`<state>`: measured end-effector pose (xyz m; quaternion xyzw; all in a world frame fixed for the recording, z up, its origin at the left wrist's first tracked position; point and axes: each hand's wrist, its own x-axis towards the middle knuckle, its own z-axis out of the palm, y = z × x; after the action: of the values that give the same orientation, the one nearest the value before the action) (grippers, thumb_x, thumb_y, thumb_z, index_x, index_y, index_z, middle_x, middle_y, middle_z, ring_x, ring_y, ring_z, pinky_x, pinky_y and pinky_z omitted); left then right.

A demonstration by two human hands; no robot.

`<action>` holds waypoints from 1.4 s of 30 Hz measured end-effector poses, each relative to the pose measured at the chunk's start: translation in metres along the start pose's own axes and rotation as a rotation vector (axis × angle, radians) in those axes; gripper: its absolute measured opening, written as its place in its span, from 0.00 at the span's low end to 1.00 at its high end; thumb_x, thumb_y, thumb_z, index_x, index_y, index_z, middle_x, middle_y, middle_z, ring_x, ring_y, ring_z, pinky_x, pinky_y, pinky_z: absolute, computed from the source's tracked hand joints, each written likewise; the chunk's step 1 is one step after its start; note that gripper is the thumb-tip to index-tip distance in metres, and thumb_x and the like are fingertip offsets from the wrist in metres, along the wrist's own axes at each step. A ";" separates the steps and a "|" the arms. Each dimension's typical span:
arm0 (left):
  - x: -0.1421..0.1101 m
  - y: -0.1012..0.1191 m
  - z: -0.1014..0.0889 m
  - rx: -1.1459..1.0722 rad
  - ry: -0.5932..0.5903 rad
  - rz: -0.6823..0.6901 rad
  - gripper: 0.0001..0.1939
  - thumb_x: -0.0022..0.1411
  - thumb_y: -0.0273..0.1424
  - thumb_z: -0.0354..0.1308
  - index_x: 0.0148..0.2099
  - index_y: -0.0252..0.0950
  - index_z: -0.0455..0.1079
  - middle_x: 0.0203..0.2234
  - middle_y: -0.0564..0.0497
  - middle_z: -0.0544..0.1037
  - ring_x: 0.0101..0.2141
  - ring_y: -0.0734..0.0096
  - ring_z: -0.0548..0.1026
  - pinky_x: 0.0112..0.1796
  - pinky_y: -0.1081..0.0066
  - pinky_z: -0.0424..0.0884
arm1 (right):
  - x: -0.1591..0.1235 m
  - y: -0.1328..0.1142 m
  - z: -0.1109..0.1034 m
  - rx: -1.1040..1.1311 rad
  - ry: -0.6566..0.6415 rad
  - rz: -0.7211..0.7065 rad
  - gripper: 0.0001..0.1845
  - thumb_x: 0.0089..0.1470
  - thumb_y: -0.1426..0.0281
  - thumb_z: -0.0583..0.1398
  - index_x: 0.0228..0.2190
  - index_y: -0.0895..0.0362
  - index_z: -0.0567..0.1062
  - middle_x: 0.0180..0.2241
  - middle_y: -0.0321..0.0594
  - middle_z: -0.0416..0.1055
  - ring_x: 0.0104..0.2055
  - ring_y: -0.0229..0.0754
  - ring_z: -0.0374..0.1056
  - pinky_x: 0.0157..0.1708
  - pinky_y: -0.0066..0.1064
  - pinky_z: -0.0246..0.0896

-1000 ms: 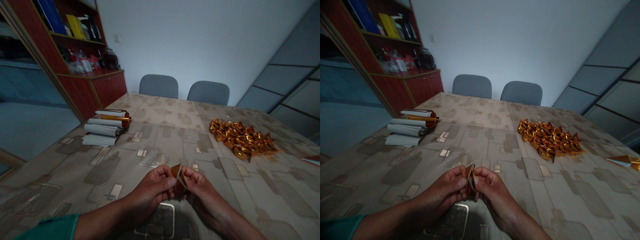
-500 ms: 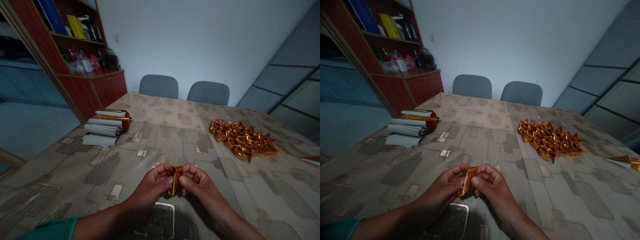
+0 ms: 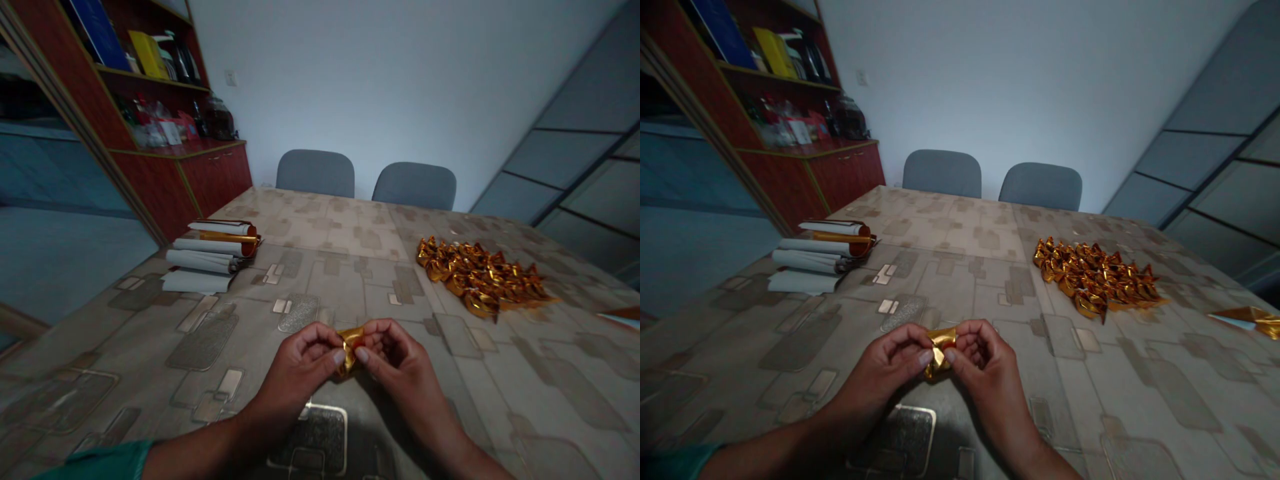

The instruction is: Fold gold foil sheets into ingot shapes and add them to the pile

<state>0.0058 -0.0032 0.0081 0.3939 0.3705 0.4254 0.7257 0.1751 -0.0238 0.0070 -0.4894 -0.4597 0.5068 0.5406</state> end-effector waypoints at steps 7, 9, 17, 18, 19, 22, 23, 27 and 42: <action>-0.004 0.003 0.004 0.129 0.105 0.101 0.14 0.50 0.34 0.72 0.29 0.34 0.70 0.27 0.53 0.75 0.31 0.72 0.73 0.34 0.74 0.68 | -0.004 -0.001 0.003 -0.188 0.098 -0.095 0.11 0.45 0.66 0.69 0.27 0.55 0.72 0.24 0.32 0.67 0.27 0.38 0.62 0.28 0.30 0.57; -0.004 0.002 0.004 0.148 0.097 0.135 0.12 0.50 0.33 0.70 0.29 0.34 0.70 0.29 0.52 0.75 0.32 0.70 0.73 0.35 0.73 0.69 | -0.004 -0.001 0.003 -0.196 0.057 -0.078 0.09 0.47 0.66 0.67 0.25 0.55 0.72 0.23 0.33 0.67 0.27 0.38 0.61 0.27 0.30 0.56; -0.001 0.001 0.002 0.230 0.096 0.186 0.08 0.51 0.30 0.66 0.29 0.35 0.70 0.28 0.52 0.73 0.32 0.69 0.73 0.34 0.71 0.68 | -0.001 0.003 0.003 -0.134 0.032 -0.061 0.09 0.45 0.68 0.67 0.25 0.55 0.70 0.23 0.31 0.66 0.26 0.37 0.59 0.26 0.29 0.54; -0.001 0.001 0.002 0.233 0.099 0.194 0.07 0.51 0.30 0.66 0.28 0.35 0.70 0.28 0.52 0.73 0.32 0.69 0.73 0.34 0.71 0.68 | -0.001 0.003 0.003 -0.136 0.022 -0.058 0.10 0.45 0.69 0.67 0.24 0.55 0.70 0.23 0.31 0.65 0.25 0.36 0.59 0.26 0.28 0.54; 0.000 0.000 0.001 0.237 0.103 0.202 0.07 0.51 0.30 0.66 0.28 0.35 0.70 0.29 0.52 0.73 0.32 0.68 0.73 0.34 0.71 0.68 | -0.001 0.002 0.003 -0.137 0.010 -0.052 0.10 0.45 0.68 0.67 0.24 0.55 0.70 0.22 0.31 0.65 0.25 0.36 0.58 0.26 0.28 0.54; 0.000 -0.001 0.000 0.243 0.116 0.222 0.07 0.51 0.28 0.66 0.27 0.35 0.70 0.30 0.51 0.74 0.34 0.68 0.74 0.37 0.71 0.69 | -0.002 -0.002 0.003 -0.126 -0.031 -0.030 0.10 0.46 0.68 0.67 0.23 0.55 0.70 0.21 0.29 0.63 0.24 0.35 0.56 0.24 0.27 0.52; 0.000 -0.002 0.000 0.239 0.118 0.230 0.07 0.51 0.28 0.66 0.27 0.35 0.70 0.30 0.51 0.74 0.35 0.68 0.74 0.37 0.71 0.69 | -0.001 -0.003 0.003 -0.122 -0.044 -0.025 0.10 0.46 0.68 0.67 0.23 0.56 0.70 0.21 0.30 0.63 0.24 0.35 0.56 0.24 0.27 0.52; -0.003 -0.004 -0.001 0.189 0.057 0.231 0.09 0.51 0.30 0.70 0.27 0.34 0.71 0.33 0.51 0.73 0.34 0.69 0.73 0.36 0.72 0.70 | 0.001 -0.003 -0.001 -0.073 -0.093 0.001 0.09 0.47 0.66 0.69 0.26 0.57 0.75 0.23 0.32 0.68 0.25 0.35 0.58 0.25 0.27 0.54; -0.002 0.001 -0.001 -0.252 -0.316 -0.322 0.18 0.59 0.35 0.69 0.48 0.30 0.75 0.35 0.46 0.75 0.31 0.75 0.74 0.33 0.74 0.74 | 0.001 -0.010 -0.015 0.325 -0.288 0.424 0.21 0.35 0.60 0.78 0.29 0.59 0.81 0.25 0.35 0.76 0.25 0.31 0.65 0.25 0.21 0.54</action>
<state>0.0038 -0.0044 0.0088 0.2979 0.2548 0.2803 0.8762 0.1910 -0.0242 0.0159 -0.4046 -0.3319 0.7395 0.4233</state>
